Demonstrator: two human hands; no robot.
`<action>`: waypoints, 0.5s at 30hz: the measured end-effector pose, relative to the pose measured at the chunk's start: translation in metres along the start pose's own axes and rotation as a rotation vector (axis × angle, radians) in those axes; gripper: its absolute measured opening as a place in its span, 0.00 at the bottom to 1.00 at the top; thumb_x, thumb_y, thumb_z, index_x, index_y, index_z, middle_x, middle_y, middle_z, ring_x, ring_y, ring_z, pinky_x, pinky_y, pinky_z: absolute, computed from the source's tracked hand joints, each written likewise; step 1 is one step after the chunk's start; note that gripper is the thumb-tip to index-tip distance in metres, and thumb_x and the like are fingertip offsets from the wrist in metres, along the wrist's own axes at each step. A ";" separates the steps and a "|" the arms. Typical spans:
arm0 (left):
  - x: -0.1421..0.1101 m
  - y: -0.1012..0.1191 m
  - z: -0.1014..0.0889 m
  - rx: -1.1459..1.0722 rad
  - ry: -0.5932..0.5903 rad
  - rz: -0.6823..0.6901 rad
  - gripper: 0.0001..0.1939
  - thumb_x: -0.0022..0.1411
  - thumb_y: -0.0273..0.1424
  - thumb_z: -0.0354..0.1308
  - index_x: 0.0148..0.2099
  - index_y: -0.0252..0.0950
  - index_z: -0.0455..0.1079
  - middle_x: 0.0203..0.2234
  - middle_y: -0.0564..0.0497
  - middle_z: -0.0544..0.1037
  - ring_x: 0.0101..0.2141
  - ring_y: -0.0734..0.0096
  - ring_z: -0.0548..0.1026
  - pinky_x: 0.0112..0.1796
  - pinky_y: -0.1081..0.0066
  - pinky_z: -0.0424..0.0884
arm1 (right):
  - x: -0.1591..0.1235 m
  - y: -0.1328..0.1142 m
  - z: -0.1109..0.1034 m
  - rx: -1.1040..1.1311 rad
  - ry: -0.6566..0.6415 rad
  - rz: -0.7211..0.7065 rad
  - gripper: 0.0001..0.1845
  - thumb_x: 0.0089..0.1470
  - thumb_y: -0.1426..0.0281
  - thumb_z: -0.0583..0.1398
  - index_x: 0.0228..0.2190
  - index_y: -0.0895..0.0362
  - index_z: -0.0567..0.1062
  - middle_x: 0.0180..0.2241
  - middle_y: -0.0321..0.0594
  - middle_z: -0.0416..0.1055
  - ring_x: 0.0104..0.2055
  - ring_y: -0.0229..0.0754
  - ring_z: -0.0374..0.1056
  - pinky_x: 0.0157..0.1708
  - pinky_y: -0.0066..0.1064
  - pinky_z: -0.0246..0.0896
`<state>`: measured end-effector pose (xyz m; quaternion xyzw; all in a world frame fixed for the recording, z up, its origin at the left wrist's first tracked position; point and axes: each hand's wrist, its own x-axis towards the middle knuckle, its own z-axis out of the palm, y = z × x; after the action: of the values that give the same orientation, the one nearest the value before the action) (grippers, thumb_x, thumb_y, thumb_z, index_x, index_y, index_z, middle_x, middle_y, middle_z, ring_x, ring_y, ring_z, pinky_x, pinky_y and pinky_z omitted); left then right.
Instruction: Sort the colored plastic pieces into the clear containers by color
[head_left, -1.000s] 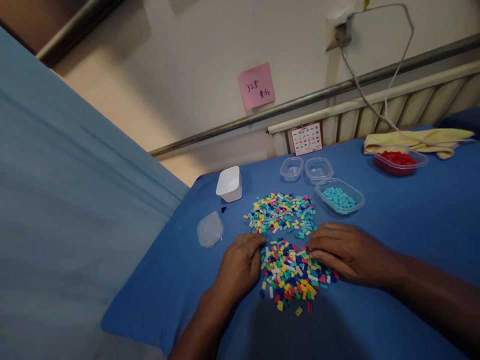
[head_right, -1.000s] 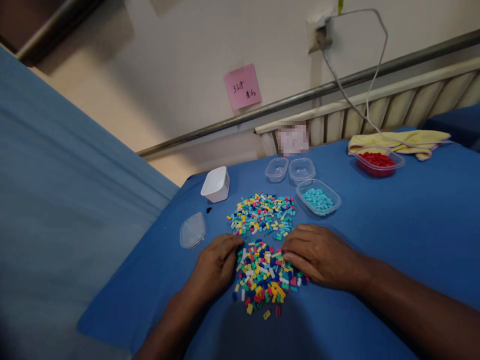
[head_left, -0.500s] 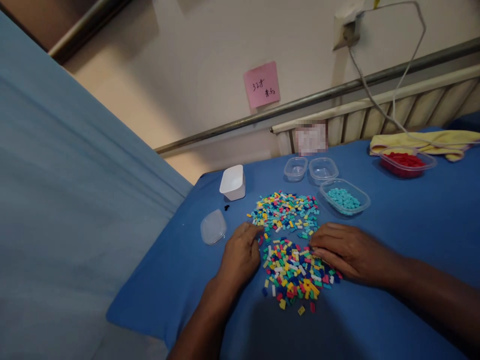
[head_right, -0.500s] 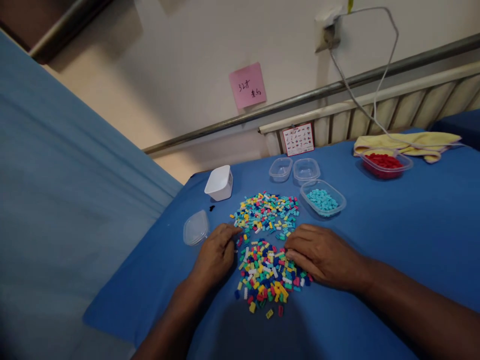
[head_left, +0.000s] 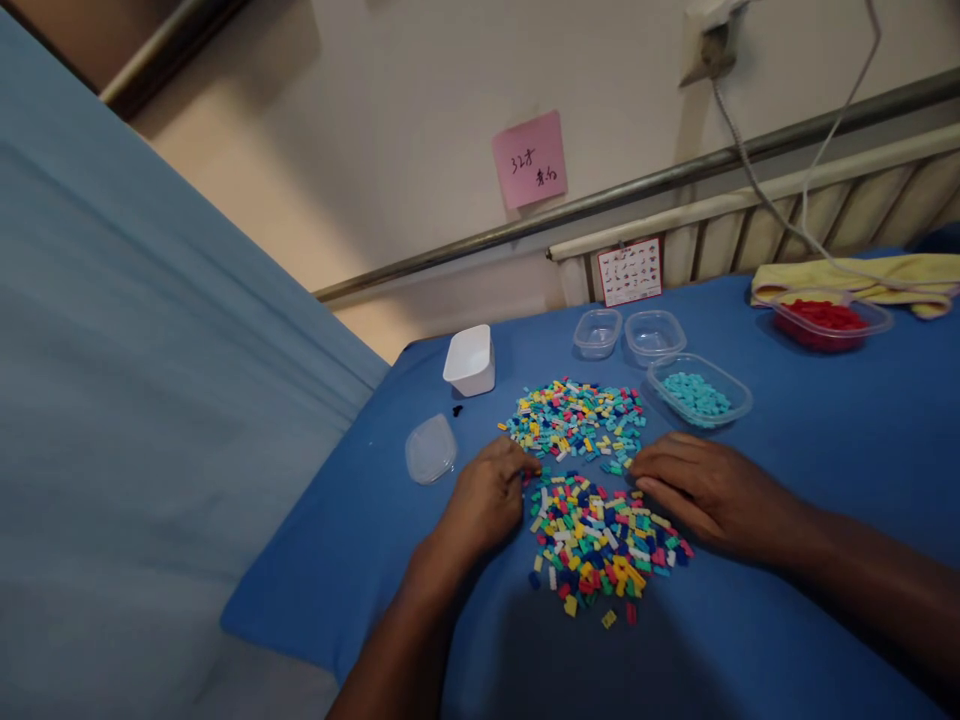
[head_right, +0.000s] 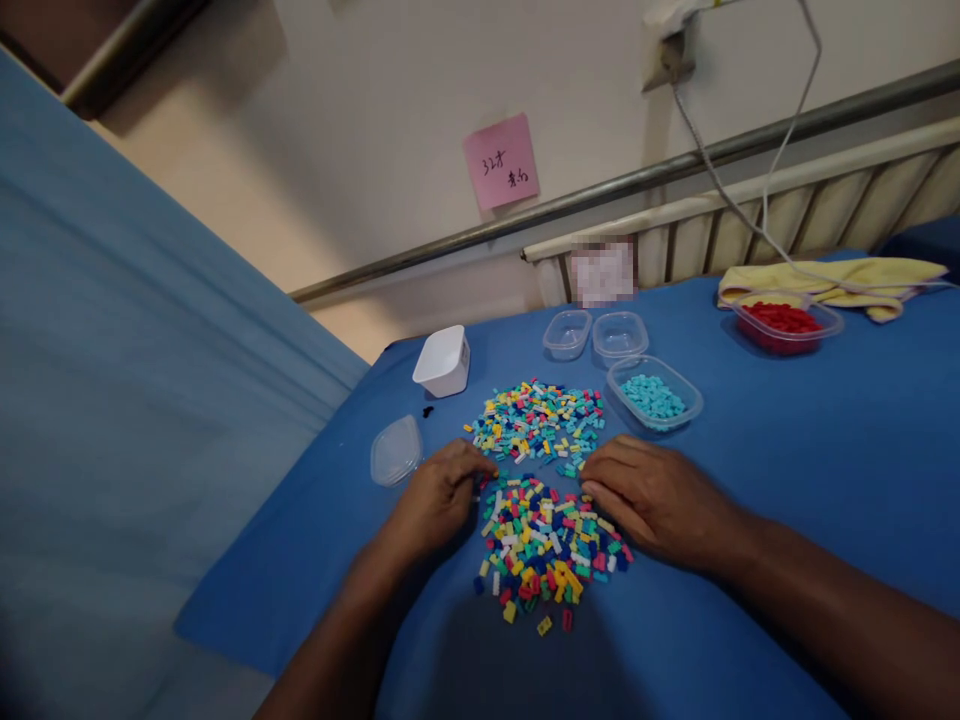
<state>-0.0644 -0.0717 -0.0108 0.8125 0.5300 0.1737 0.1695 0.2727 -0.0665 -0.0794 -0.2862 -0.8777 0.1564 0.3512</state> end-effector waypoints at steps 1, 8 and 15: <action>-0.001 -0.003 -0.005 -0.019 0.023 -0.015 0.23 0.68 0.16 0.49 0.52 0.36 0.82 0.45 0.45 0.81 0.48 0.60 0.79 0.51 0.60 0.75 | 0.000 0.000 0.000 0.000 0.002 -0.006 0.11 0.76 0.68 0.59 0.50 0.53 0.81 0.46 0.44 0.84 0.48 0.48 0.79 0.50 0.44 0.75; -0.001 -0.009 -0.019 0.091 -0.135 -0.037 0.13 0.77 0.29 0.56 0.51 0.38 0.83 0.44 0.44 0.81 0.48 0.57 0.78 0.50 0.59 0.73 | 0.000 0.002 0.000 -0.081 0.082 0.043 0.10 0.76 0.69 0.59 0.50 0.53 0.81 0.48 0.46 0.84 0.48 0.52 0.79 0.51 0.48 0.75; 0.005 -0.005 -0.013 0.114 -0.185 -0.113 0.09 0.70 0.26 0.59 0.47 0.38 0.80 0.45 0.45 0.82 0.47 0.57 0.79 0.47 0.61 0.72 | 0.001 0.007 0.004 -0.144 0.109 0.123 0.14 0.72 0.71 0.58 0.53 0.54 0.81 0.47 0.47 0.85 0.47 0.54 0.80 0.49 0.49 0.76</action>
<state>-0.0725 -0.0641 -0.0017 0.8021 0.5662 0.0574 0.1807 0.2724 -0.0606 -0.0853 -0.3722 -0.8470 0.0983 0.3666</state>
